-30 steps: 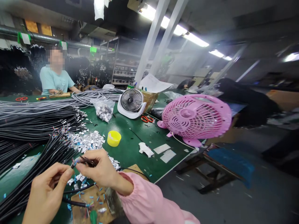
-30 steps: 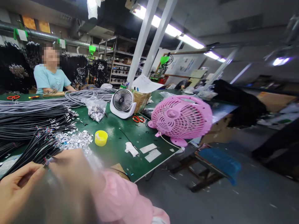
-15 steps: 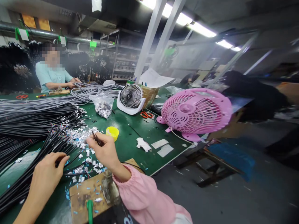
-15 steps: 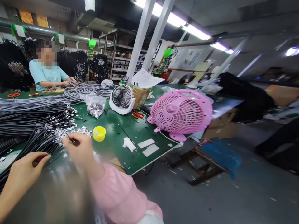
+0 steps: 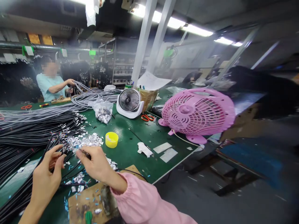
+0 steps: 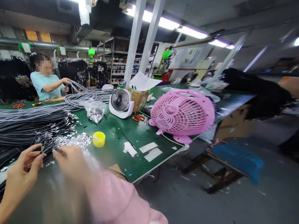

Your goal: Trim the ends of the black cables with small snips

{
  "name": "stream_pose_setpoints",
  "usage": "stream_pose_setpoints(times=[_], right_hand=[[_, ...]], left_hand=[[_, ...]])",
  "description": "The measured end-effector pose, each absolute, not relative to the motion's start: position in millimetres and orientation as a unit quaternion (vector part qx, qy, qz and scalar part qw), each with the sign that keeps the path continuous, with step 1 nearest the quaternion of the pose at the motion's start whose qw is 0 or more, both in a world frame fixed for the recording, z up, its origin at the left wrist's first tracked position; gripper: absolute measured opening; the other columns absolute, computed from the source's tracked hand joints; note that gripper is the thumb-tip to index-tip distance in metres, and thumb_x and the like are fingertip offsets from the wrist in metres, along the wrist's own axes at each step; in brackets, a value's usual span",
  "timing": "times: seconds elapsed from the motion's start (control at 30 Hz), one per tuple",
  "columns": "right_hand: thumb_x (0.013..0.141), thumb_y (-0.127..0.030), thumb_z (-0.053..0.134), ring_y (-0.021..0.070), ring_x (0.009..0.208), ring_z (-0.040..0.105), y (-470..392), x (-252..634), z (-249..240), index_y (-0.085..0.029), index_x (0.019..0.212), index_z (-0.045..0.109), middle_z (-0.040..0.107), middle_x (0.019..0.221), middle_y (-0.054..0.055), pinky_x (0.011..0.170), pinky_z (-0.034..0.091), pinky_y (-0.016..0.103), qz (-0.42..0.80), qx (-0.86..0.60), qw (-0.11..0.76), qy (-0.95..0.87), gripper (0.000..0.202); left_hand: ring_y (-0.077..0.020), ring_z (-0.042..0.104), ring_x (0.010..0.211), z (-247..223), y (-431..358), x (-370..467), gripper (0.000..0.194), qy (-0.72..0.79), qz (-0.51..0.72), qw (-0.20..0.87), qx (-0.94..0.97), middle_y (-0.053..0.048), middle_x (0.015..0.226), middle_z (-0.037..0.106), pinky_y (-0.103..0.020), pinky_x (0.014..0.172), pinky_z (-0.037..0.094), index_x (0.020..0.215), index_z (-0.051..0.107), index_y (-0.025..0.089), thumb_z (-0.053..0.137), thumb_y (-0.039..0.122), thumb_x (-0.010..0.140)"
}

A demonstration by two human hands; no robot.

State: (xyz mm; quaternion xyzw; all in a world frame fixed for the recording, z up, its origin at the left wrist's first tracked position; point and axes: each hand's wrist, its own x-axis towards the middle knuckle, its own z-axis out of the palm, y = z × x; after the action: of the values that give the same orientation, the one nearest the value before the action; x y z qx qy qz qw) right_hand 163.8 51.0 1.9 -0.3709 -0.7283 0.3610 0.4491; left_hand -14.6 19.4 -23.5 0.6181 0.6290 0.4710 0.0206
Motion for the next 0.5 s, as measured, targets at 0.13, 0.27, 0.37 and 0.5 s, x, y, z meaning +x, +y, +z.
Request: stream_pose_setpoints(times=[0.13,0.27,0.37,0.5], right_hand=[[0.088,-0.024,0.065,0.0093,0.055,0.036,45,161,3,-0.019,0.055,0.045,0.039,0.053,-0.007,0.054,0.028,0.024,0.392,-0.367,0.454,-0.711,0.039],[0.086,-0.022,0.067,0.009,0.057,0.042,42,160,5,-0.018,0.058,0.053,0.047,0.056,-0.006,0.055,0.031,0.022,0.426,-0.368,0.456,-0.69,0.031],[0.087,-0.027,0.067,0.0083,0.055,0.038,42,159,2,-0.017,0.056,0.052,0.043,0.053,-0.007,0.053,0.029,0.022,0.461,-0.369,0.434,-0.681,0.036],[0.089,-0.033,0.065,0.0085,0.053,0.039,45,157,-8,-0.017,0.057,0.053,0.043,0.051,-0.007,0.051,0.03,0.023,0.49,-0.371,0.409,-0.674,0.037]], left_hand=[[-0.0131,0.06,0.043,-15,4,-8,0.044,0.601,0.499,0.016,0.624,0.006,0.06,0.069,-0.02,0.043,0.047,0.118,0.069,0.027,0.055,0.052,0.086],[-0.0149,0.064,0.046,-11,-4,-4,0.031,0.581,0.482,0.044,0.654,0.003,0.058,0.072,-0.022,0.046,0.049,0.078,0.077,0.028,0.062,0.055,0.081],[-0.0151,0.066,0.051,-11,-8,-2,0.029,0.577,0.506,0.052,0.639,0.003,0.062,0.073,-0.022,0.051,0.05,0.07,0.075,0.028,0.068,0.054,0.079],[-0.0132,0.06,0.05,-12,-15,2,0.027,0.572,0.531,0.049,0.624,0.004,0.058,0.067,-0.023,0.052,0.049,0.066,0.073,0.027,0.071,0.051,0.079]])
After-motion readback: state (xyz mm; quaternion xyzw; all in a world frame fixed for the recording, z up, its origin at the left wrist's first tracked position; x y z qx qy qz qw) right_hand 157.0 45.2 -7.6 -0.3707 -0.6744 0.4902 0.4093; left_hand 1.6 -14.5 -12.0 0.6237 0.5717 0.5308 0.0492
